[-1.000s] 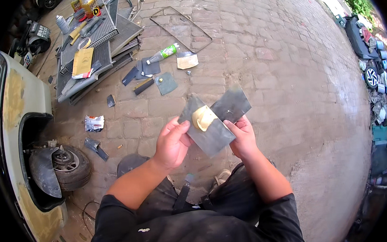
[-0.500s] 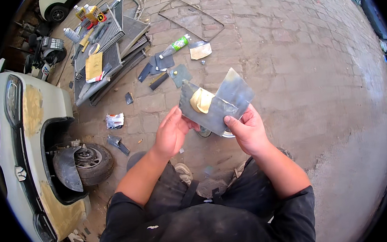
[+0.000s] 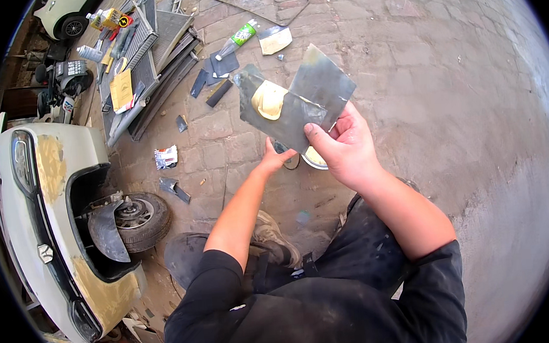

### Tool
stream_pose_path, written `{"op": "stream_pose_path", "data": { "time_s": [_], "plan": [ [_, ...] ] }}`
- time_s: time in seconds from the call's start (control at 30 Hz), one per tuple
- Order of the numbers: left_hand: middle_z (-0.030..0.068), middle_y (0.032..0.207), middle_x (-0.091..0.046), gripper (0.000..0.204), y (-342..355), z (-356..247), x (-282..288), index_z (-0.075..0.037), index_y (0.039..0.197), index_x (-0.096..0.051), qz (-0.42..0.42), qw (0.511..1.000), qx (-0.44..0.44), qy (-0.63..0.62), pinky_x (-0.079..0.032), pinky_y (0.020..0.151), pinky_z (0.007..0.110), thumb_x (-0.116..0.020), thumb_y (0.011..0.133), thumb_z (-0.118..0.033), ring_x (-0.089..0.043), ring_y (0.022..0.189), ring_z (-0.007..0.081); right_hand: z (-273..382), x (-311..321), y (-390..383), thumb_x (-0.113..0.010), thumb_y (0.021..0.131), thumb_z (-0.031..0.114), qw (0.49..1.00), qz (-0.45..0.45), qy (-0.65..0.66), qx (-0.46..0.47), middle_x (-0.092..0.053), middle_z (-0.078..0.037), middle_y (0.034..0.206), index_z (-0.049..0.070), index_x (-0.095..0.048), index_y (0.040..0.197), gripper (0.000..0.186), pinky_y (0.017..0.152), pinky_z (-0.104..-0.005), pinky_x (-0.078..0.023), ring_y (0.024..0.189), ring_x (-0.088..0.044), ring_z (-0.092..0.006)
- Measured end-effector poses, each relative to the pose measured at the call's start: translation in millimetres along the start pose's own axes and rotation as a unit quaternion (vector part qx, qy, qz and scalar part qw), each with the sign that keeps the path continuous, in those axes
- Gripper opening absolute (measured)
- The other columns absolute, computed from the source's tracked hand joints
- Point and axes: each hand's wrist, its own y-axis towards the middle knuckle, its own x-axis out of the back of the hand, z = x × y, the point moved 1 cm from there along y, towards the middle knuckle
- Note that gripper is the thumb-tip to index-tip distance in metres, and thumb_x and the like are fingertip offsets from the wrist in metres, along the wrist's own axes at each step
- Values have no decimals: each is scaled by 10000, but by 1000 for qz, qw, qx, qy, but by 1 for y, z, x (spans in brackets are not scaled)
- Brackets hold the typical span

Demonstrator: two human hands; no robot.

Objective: The person prepares a body filler mixture on a metal sheet using a putty knife and a tube of hardener. They then apply the filler to a damaged area on the front fender of a white car, smoothing the surface with the tool.

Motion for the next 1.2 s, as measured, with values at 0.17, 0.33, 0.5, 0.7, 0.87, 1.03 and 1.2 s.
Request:
{"op": "stream_pose_path", "data": {
  "time_s": [0.17,0.33,0.5,0.7,0.87,1.03,1.2],
  "plan": [
    [197,1660,-30,1355,45,40,-45,-19,1584,43,-70,960,102,-250,-182,1232,447,-781,725,-665,-54,1544,306,-8,6,-2,-612,934,-42,999,37,4,-26,-613,-83,1282,4,-457,1364,459,963,-305,-509,1144,-602,-140],
    [192,1656,-29,1278,21,-19,-60,-61,1597,8,-142,930,251,-227,-210,1227,455,-779,752,-609,-71,1539,324,-4,28,-9,-609,936,-46,999,35,-2,-40,-615,-82,1279,0,-462,1368,459,963,-304,-515,1130,-611,-139],
    [198,1655,-30,1262,27,-6,-62,-87,1603,2,-175,924,213,-267,-205,1229,458,-788,747,-571,-92,1536,332,2,32,-8,-610,934,-48,999,37,30,-24,-620,-84,1275,2,-472,1360,451,963,-305,-512,1123,-614,-137],
    [192,1664,-33,1290,38,28,-37,-140,1614,-58,-205,942,7,-265,-132,1224,501,-803,681,-630,-27,1535,384,9,37,3,-585,927,-61,999,5,28,-19,-634,-94,1245,-8,-483,1321,410,936,-309,-518,1093,-626,-141],
    [229,1643,-83,1281,2,-30,-16,-114,1598,-127,-193,974,-98,-64,-131,1201,556,-807,652,-647,-65,1494,463,11,47,16,-589,931,-44,999,-25,42,-2,-641,-96,1237,-13,-487,1306,390,947,-317,-514,1103,-625,-147],
    [268,1597,-149,1276,-27,-63,-33,-74,1568,-196,-235,929,-271,94,-160,1168,594,-834,602,-608,-142,1428,491,5,46,25,-589,928,-43,997,-30,66,-2,-642,-96,1232,-14,-486,1294,381,941,-318,-520,1097,-630,-147],
    [268,1552,-177,1218,-79,-109,-67,-72,1530,-268,-110,898,-327,271,-192,1114,644,-865,572,-529,-149,1418,477,8,48,29,-589,930,-35,996,-29,79,-13,-647,-90,1216,-9,-486,1290,376,907,-314,-533,1070,-634,-138]
  ]
}}
